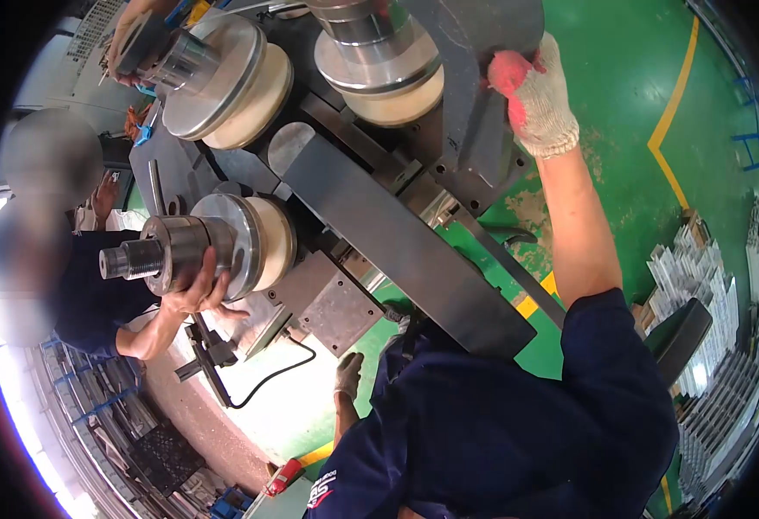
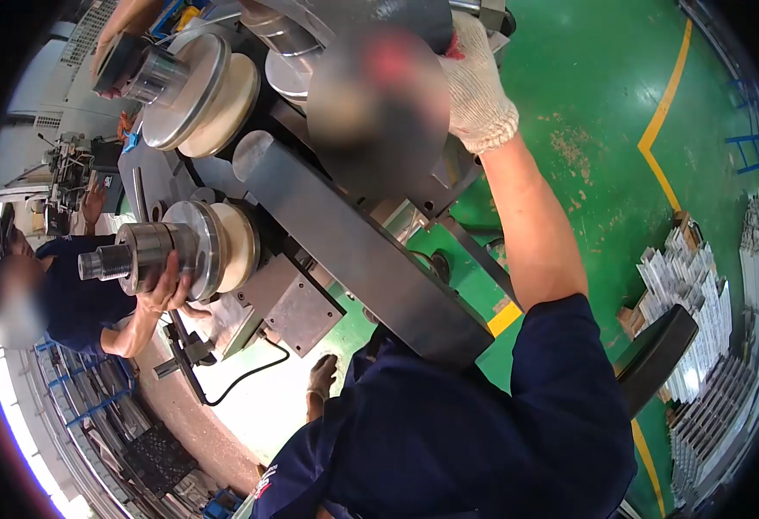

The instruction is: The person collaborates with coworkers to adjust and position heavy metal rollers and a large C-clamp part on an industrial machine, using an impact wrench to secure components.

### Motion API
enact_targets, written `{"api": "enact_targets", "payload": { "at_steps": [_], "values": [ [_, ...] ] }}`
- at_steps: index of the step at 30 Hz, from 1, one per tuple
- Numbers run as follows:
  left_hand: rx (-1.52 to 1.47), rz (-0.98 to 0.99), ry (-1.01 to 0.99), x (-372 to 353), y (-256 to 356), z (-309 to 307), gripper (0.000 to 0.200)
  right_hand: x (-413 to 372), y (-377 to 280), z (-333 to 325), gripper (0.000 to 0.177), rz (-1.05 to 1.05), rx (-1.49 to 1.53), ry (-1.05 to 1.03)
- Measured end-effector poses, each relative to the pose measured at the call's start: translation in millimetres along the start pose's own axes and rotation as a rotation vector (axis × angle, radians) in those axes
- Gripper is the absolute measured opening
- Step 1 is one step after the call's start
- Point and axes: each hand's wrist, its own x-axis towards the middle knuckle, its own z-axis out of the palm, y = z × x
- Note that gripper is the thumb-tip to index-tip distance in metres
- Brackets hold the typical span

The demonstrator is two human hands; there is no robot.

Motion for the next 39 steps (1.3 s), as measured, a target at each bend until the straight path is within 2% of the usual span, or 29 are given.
{"api": "enact_targets", "payload": {
  "at_steps": [3,6,10,12,13,18,20,22,24,25,27,29,32,39],
  "values": [
    [0.031,-0.005,-0.014,3.3,-6.4,5.8,0.059,2.4,-28.6,21.2,0.042,0.085,0.144,0.034],
    [-0.022,-0.061,-0.002,2.8,-16.9,7.3,0.057,3.1,-27.4,20.4,0.043,0.130,0.146,0.039],
    [0.007,-0.053,-0.017,10.5,-31.3,2.0,0.055,-1.2,-12.6,5.1,0.059,0.106,-0.092,0.066],
    [-0.056,-0.063,-0.012,17.5,-35.7,0.7,0.052,1.3,-11.8,3.6,0.064,0.108,0.079,0.080],
    [-0.070,-0.065,-0.015,17.9,-38.0,-2.4,0.052,5.4,-18.4,5.1,0.061,0.103,0.031,0.016],
    [-0.116,-0.070,0.020,11.5,-29.2,-3.3,0.048,2.2,0.7,-14.9,0.061,0.224,0.119,0.039],
    [-0.044,0.096,-0.028,32.7,-51.0,-7.9,0.047,2.1,-4.2,-13.0,0.065,0.248,0.075,0.053],
    [-0.056,0.092,-0.030,30.3,-51.8,-5.4,0.046,-4.4,-23.3,-2.6,0.072,0.262,-0.015,0.080],
    [-0.157,-0.076,0.014,14.4,-32.0,-1.9,0.046,-13.8,-44.3,25.4,0.084,0.114,-0.227,0.153],
    [-0.142,-0.081,0.018,12.2,-29.8,-1.7,0.046,-18.7,-52.6,42.3,0.091,0.039,-0.331,0.187],
    [-0.150,-0.088,0.022,3.7,-26.8,0.5,0.045,-28.8,-61.5,72.3,0.101,-0.038,-0.689,0.276],
    [-0.139,-0.108,0.026,-2.4,-23.6,1.7,0.045,-27.8,-55.1,72.0,0.109,0.007,-0.856,0.328],
    [-0.133,-0.131,0.042,-5.8,-20.5,6.4,0.046,-22.2,-63.3,62.9,0.102,0.103,-0.724,0.191],
    [-0.121,-0.123,0.058,-10.0,-11.5,10.5,0.049,-11.6,-58.9,44.8,0.094,0.024,-0.618,0.124]
  ]
}}
